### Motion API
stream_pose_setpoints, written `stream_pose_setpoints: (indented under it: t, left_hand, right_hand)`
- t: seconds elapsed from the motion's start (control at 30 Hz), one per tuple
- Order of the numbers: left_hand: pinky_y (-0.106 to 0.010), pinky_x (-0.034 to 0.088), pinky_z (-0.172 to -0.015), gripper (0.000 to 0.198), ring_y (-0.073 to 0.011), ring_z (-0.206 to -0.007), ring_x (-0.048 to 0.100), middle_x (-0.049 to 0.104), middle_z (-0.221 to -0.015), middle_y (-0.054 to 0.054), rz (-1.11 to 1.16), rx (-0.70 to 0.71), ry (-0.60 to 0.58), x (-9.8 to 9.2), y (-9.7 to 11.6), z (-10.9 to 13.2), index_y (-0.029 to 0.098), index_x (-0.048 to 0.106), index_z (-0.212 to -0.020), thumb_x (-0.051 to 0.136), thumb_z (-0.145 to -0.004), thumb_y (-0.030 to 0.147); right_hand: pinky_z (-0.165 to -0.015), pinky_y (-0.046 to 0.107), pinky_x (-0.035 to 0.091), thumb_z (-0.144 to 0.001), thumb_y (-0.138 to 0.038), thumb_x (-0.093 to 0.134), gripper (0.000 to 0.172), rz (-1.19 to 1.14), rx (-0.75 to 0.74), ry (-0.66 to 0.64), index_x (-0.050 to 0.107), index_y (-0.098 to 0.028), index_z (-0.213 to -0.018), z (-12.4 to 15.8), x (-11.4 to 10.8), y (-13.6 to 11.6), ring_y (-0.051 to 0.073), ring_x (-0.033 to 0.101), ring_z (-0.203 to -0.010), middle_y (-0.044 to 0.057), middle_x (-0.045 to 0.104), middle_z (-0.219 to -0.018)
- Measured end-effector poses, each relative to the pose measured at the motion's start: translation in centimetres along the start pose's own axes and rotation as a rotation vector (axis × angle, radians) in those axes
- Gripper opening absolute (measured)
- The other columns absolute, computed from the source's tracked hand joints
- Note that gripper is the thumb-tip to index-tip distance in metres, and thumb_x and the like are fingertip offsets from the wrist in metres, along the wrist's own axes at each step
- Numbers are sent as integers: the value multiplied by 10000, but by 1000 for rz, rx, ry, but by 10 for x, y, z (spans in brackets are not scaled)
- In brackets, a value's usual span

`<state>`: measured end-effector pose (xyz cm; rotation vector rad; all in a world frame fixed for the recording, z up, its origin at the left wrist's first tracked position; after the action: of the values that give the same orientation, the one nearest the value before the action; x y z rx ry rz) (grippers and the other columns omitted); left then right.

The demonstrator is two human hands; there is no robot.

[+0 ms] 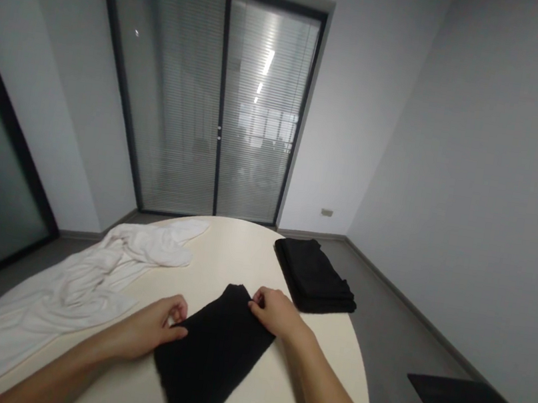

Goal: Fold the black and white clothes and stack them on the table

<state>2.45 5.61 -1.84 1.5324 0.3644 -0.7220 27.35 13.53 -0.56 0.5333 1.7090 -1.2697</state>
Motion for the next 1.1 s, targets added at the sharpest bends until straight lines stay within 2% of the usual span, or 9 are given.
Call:
stream_pose_setpoints:
  t: [0.13, 0.27, 0.4, 0.53, 0.63, 0.77, 0.93, 1.03, 1.1]
  left_hand:
    - [-298, 445, -795, 157, -199, -860, 606, 639, -879, -13, -5, 81, 155, -14, -6, -10, 215, 551, -928, 560, -771, 223]
    - [-346, 457, -905, 158, -225, -991, 612, 666, -1003, -49, -23, 222, 185, -17, 5, -13, 228, 577, -994, 534, -843, 215]
    - [-374, 471, -925, 174, -228, -1006, 599, 661, -1030, -64, -174, 453, 213, -19, 37, -1, 238, 604, -1027, 458, -934, 221]
    - [-357, 485, -910, 236, -212, -1002, 602, 679, -1046, -63, -262, 657, 214, -18, 62, 15, 242, 622, -1081, 417, -978, 188]
    - [-353, 495, -909, 217, -203, -988, 614, 687, -1033, -56, -237, 712, 249, -18, 66, 21, 246, 629, -1082, 445, -981, 191]
    - [-389, 498, -954, 206, -225, -1076, 607, 645, -1143, -74, -74, 519, 429, -27, 48, 12, 246, 588, -1139, 527, -944, 272]
    - [-353, 570, -796, 584, -206, -977, 660, 547, -1325, -136, 295, 150, 378, -14, 1, -13, 227, 343, -1389, 592, -889, 398]
    - [-391, 565, -822, 633, -199, -892, 679, 600, -1240, -151, 324, 70, 324, -4, -22, -24, 173, 294, -1411, 559, -893, 421]
    - [-444, 516, -945, 600, -228, -1028, 656, 602, -1257, -164, 204, 88, 365, -3, -32, -25, 152, 304, -1416, 513, -918, 413]
  right_hand:
    - [-608, 292, 418, -854, -511, 589, 345, 68, 59, -73, 672, -200, -729, 7, -5, 1, 196, 619, -651, 55, 691, -700]
    - [-901, 381, 468, -842, -584, 602, 522, 53, -112, 104, 634, -204, -1198, 10, -16, -23, 280, 633, -1059, 121, 689, -1163]
    - [-1199, 516, 124, -824, -586, 638, 712, 39, -383, 61, 474, -240, -1425, 16, -9, -58, 314, 359, -1414, 103, 528, -1441]
    - [-1208, 525, -33, -833, -561, 637, 668, 75, -459, 64, 498, -254, -1409, 24, -12, -82, 300, 419, -1377, 87, 589, -1378]
    - [-1195, 487, 150, -858, -547, 610, 604, 80, -437, 46, 527, -256, -1381, 28, -15, -92, 277, 562, -1230, 88, 644, -1296]
    - [-896, 339, 453, -919, -530, 528, 387, 75, -365, 20, 656, -251, -1154, 29, -16, -92, 250, 652, -1017, 79, 714, -1087]
    - [-721, 283, 426, -946, -505, 500, 302, 115, -281, 46, 644, -257, -1042, 25, -19, -76, 229, 674, -854, 55, 727, -923]
    - [-662, 277, 398, -947, -516, 488, 320, 146, -132, 139, 638, -240, -1003, 20, -28, -58, 226, 673, -777, 59, 717, -835]
    - [-659, 276, 394, -952, -519, 478, 335, 152, -30, 235, 641, -228, -987, 17, -38, -48, 225, 675, -770, 63, 715, -822]
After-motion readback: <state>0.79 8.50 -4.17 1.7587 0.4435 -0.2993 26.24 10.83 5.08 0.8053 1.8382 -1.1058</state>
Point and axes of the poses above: each hand's wrist, its own z-axis away from the middle knuckle, its own x-axis out of the palm, y = z × x, the point moved 7 cm from there along -z, towards the middle knuckle
